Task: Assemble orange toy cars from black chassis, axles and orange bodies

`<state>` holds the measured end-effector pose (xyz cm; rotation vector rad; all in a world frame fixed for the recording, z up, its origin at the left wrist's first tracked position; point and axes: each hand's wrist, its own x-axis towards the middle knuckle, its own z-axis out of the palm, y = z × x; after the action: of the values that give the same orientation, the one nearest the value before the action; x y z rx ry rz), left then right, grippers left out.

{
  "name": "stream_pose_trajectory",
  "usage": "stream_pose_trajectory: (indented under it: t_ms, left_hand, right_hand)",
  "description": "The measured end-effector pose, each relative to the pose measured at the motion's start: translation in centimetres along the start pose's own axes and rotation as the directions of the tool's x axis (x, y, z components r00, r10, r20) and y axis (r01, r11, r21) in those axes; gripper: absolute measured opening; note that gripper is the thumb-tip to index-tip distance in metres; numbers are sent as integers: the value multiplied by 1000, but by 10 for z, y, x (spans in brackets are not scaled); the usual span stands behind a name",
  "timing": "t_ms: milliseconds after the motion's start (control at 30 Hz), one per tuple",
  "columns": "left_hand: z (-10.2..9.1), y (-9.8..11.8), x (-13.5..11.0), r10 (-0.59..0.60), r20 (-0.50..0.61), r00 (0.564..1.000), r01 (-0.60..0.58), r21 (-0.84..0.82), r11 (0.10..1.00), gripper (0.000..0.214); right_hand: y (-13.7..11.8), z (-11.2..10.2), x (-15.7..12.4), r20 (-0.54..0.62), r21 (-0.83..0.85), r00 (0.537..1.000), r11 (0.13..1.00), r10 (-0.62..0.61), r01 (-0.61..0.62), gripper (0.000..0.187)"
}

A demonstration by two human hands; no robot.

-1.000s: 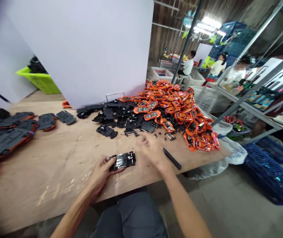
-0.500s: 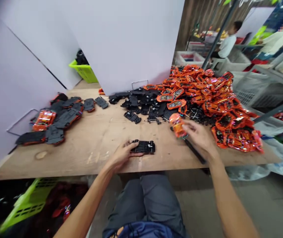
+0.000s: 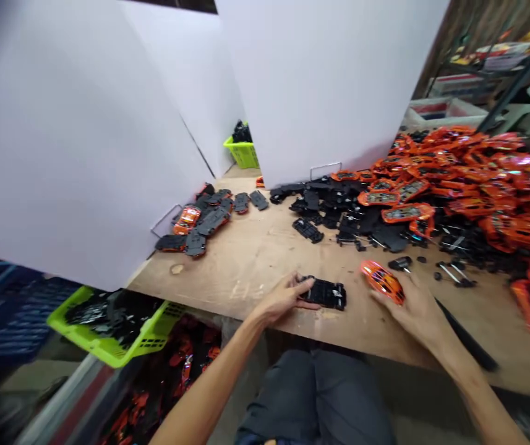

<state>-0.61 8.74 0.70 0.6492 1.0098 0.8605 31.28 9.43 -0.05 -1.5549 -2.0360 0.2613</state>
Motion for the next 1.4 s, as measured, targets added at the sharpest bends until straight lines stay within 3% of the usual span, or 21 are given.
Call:
stream_pose_trajectory:
  t_ms: [67, 133, 233, 333, 400, 500, 767, 1067, 1300, 1400]
  left_hand:
    - [3, 2, 2, -7, 11, 1000, 7, -24, 1000, 41]
    - [5, 4, 5, -28, 54, 998, 31, -53, 998, 44]
    - [5, 8, 7, -62, 95, 994, 69, -63, 996, 55]
    - [5, 10, 6, -58, 143, 988, 67, -55, 996, 62]
    - [5, 8, 4, -37, 158, 987, 45, -47, 998, 60]
    - [5, 4, 2, -3, 89, 996, 3, -1, 1000, 47]
    - [5, 2, 4, -5, 58, 998, 3, 37, 999, 49]
    - [8, 4, 1, 6, 30, 1000, -7, 45, 999, 54]
    - [13, -7, 4, 72, -89, 993, -63, 102, 993, 55]
    - [12, -8, 2, 181, -42, 982, -175, 124, 977, 50]
  right_hand:
    - [-26, -17, 7, 43, 140, 999, 990, 18, -24, 60]
    - [-55, -23, 15, 134, 241, 989, 970, -61, 28, 54]
    - [-89, -15, 23, 222, 291, 950, 945, -221, 152, 51]
    - [-104, 2, 27, 265, 313, 913, 924, -309, 221, 49]
    - [-104, 12, 27, 308, 303, 887, 919, -344, 251, 52]
    - [-98, 22, 26, 340, 278, 867, 920, -365, 278, 55]
    - [-93, 26, 25, 308, 274, 888, 926, -342, 261, 55]
    - [-95, 26, 26, 364, 186, 858, 931, -363, 315, 46]
    - [-93, 34, 25, 337, 135, 869, 932, -362, 335, 56]
    - [-87, 25, 23, 303, 245, 912, 948, -276, 206, 65]
